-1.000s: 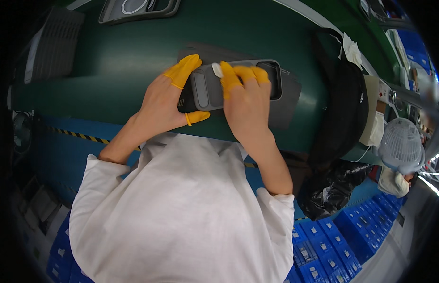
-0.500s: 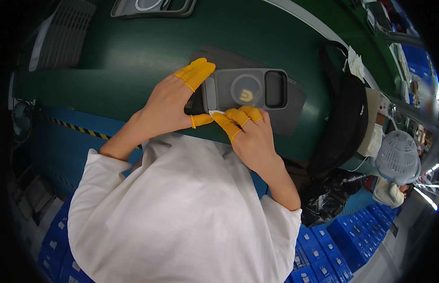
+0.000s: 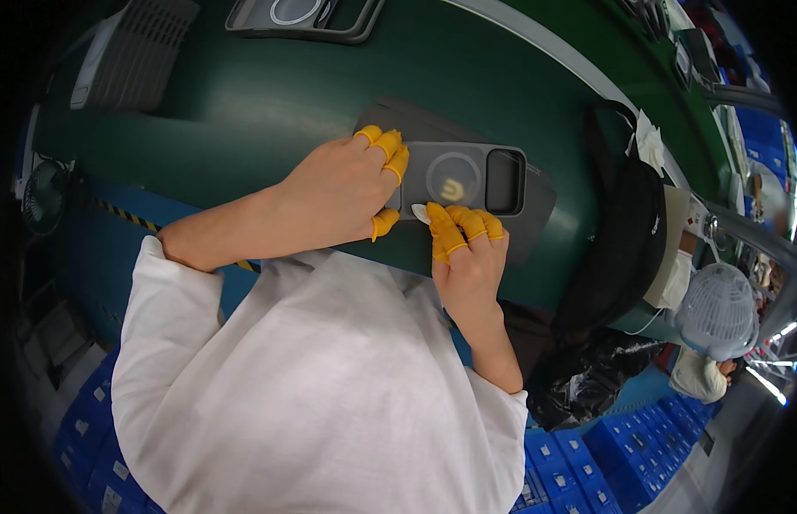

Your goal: The recorder is cleaning and inspecting translucent mobile phone cases on an assembly line using a small cloth.

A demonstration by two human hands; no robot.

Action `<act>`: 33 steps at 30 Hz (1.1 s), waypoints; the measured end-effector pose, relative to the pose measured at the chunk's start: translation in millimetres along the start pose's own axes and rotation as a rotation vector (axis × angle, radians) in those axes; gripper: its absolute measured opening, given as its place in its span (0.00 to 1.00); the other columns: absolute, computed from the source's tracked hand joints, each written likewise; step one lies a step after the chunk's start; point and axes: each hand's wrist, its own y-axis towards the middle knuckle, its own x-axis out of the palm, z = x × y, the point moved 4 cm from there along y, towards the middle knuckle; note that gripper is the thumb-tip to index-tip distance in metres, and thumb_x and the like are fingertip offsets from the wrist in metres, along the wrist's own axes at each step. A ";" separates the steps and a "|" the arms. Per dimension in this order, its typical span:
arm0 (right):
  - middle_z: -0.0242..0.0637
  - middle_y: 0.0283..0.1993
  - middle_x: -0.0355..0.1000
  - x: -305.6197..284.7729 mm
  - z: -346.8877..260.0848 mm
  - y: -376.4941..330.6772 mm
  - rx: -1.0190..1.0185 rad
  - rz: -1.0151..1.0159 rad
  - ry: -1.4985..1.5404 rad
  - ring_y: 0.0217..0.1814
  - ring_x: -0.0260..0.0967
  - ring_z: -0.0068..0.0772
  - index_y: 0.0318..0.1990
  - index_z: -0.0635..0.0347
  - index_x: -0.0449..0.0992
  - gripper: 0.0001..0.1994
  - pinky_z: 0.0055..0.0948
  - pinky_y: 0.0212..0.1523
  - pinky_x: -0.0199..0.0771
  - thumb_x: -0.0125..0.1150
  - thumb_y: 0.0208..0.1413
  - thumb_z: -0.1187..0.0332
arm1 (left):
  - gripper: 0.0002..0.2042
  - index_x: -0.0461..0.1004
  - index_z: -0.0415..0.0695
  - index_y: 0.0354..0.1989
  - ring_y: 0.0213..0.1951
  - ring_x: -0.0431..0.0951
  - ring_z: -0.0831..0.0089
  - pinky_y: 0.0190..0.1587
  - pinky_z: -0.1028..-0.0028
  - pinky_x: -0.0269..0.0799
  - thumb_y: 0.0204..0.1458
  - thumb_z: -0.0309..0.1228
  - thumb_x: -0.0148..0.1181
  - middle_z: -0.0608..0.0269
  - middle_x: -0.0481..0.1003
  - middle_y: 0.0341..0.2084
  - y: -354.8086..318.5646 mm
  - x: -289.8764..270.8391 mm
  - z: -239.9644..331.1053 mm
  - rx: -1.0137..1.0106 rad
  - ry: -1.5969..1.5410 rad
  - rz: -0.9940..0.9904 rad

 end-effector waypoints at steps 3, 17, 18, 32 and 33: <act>0.38 0.36 0.69 0.1 -0.2 0.6 0.004 -0.018 0.002 0.38 0.63 0.39 0.37 0.62 0.76 0.14 0.33 0.40 0.59 0.57 0.38 0.77 | 0.17 0.71 0.34 0.30 0.32 0.70 0.64 0.38 0.73 0.68 0.36 0.36 0.62 0.53 0.71 0.27 0.3 -0.5 0.7 0.052 0.066 0.002; 0.39 0.36 0.69 -0.2 0.0 -1.6 -0.029 -0.016 -0.016 0.39 0.63 0.40 0.37 0.62 0.76 0.14 0.34 0.39 0.58 0.57 0.37 0.77 | 0.13 0.71 0.38 0.26 0.22 0.74 0.62 0.25 0.71 0.70 0.40 0.38 0.57 0.56 0.72 0.16 17.4 -8.4 -13.5 0.264 -0.018 0.062; 0.39 0.36 0.69 -0.3 -0.1 -1.8 -0.026 -0.013 -0.019 0.39 0.63 0.40 0.37 0.62 0.76 0.14 0.34 0.39 0.58 0.57 0.37 0.77 | 0.13 0.71 0.38 0.26 0.22 0.74 0.62 0.25 0.71 0.70 0.40 0.38 0.57 0.56 0.72 0.16 20.2 -14.1 -15.9 0.269 -0.017 0.062; 0.40 0.37 0.67 34.5 -28.0 19.8 0.072 0.091 -0.118 0.39 0.61 0.40 0.32 0.61 0.75 0.10 0.38 0.43 0.56 0.60 0.36 0.74 | 0.42 0.55 0.40 0.56 0.47 0.64 0.50 0.50 0.63 0.59 0.29 0.37 0.69 0.48 0.66 0.44 -13.1 19.7 -25.7 -0.020 -0.293 0.259; 0.40 0.37 0.67 28.6 -29.5 19.4 0.071 0.084 -0.118 0.39 0.61 0.40 0.32 0.61 0.75 0.10 0.38 0.43 0.56 0.60 0.36 0.74 | 0.42 0.55 0.40 0.56 0.48 0.63 0.51 0.52 0.62 0.58 0.28 0.35 0.69 0.48 0.66 0.44 -12.9 21.4 -26.6 -0.081 -0.298 0.282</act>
